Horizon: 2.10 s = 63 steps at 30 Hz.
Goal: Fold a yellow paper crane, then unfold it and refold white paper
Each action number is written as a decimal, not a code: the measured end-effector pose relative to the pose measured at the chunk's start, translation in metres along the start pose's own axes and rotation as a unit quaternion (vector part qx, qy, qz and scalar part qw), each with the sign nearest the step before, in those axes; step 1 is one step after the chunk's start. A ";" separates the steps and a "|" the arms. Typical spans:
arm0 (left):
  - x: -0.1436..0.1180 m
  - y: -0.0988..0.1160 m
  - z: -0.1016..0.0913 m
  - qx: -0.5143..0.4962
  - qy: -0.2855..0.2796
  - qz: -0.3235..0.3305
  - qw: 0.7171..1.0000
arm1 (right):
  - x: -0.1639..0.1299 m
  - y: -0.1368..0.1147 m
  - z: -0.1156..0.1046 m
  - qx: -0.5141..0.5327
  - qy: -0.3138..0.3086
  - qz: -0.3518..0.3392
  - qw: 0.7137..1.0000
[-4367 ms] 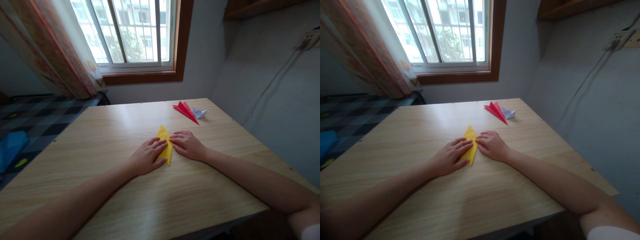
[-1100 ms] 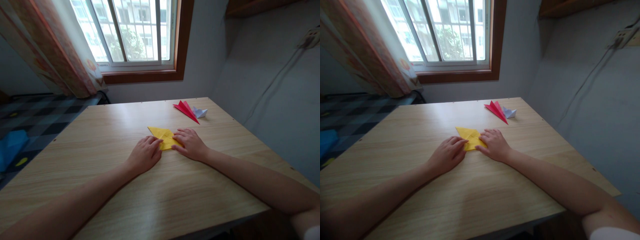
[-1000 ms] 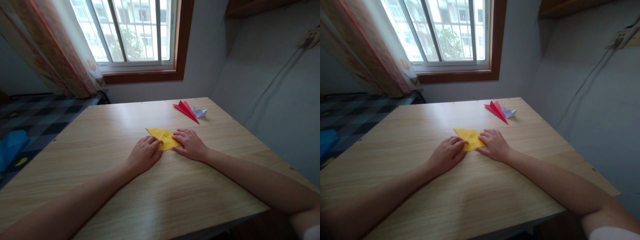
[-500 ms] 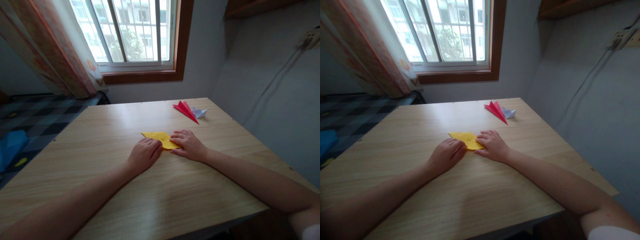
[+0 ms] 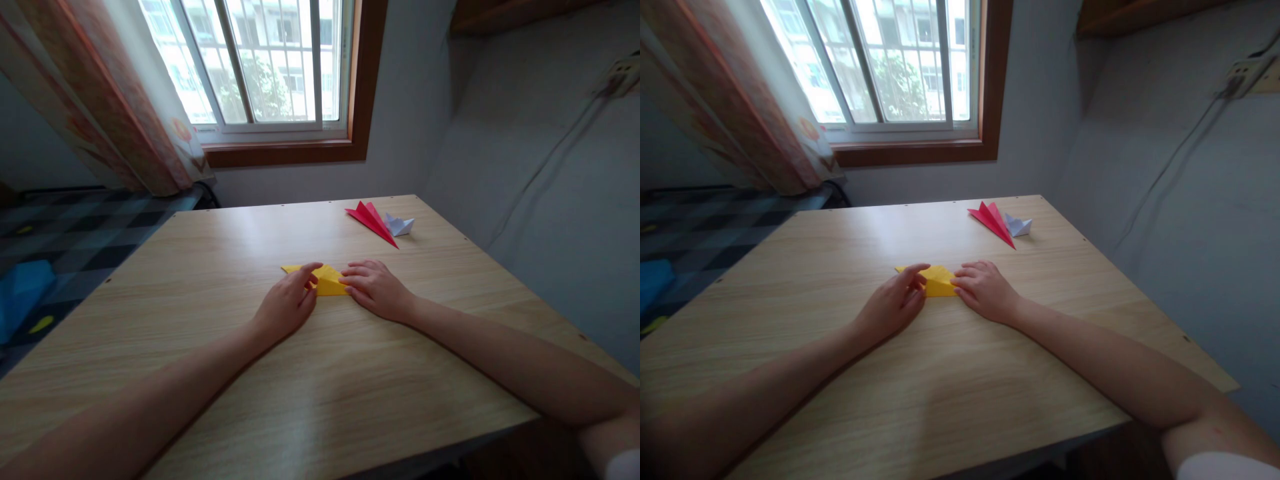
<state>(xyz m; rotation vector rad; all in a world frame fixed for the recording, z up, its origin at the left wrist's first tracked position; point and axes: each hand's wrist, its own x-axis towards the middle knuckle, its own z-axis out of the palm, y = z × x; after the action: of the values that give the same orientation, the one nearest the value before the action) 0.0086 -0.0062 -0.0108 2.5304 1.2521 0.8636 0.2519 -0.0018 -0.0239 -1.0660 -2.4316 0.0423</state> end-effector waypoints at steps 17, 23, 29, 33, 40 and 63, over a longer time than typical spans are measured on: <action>0.003 -0.001 -0.004 0.080 -0.050 0.150 0.984 | 0.001 0.002 0.001 0.011 0.006 -0.010 1.000; 0.002 0.000 -0.005 0.109 -0.078 0.158 0.978 | 0.002 0.002 0.001 0.011 0.001 -0.010 1.000; 0.000 0.003 -0.006 0.145 -0.094 0.159 0.972 | 0.002 0.002 0.001 0.011 0.001 -0.006 1.000; 0.000 0.005 -0.006 0.165 -0.111 0.168 0.966 | 0.002 0.002 0.001 0.007 0.002 -0.004 1.000; -0.001 0.009 -0.009 0.201 -0.118 0.176 0.956 | 0.001 0.003 0.003 0.010 0.011 -0.004 1.000; 0.000 0.003 -0.004 0.152 -0.119 0.156 0.969 | 0.000 0.002 0.001 0.040 0.038 -0.047 0.997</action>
<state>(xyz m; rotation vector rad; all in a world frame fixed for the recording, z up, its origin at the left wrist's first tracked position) 0.0088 -0.0083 -0.0065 3.0223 0.9926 0.4204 0.2528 -0.0003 -0.0257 -0.9025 -2.3874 0.0664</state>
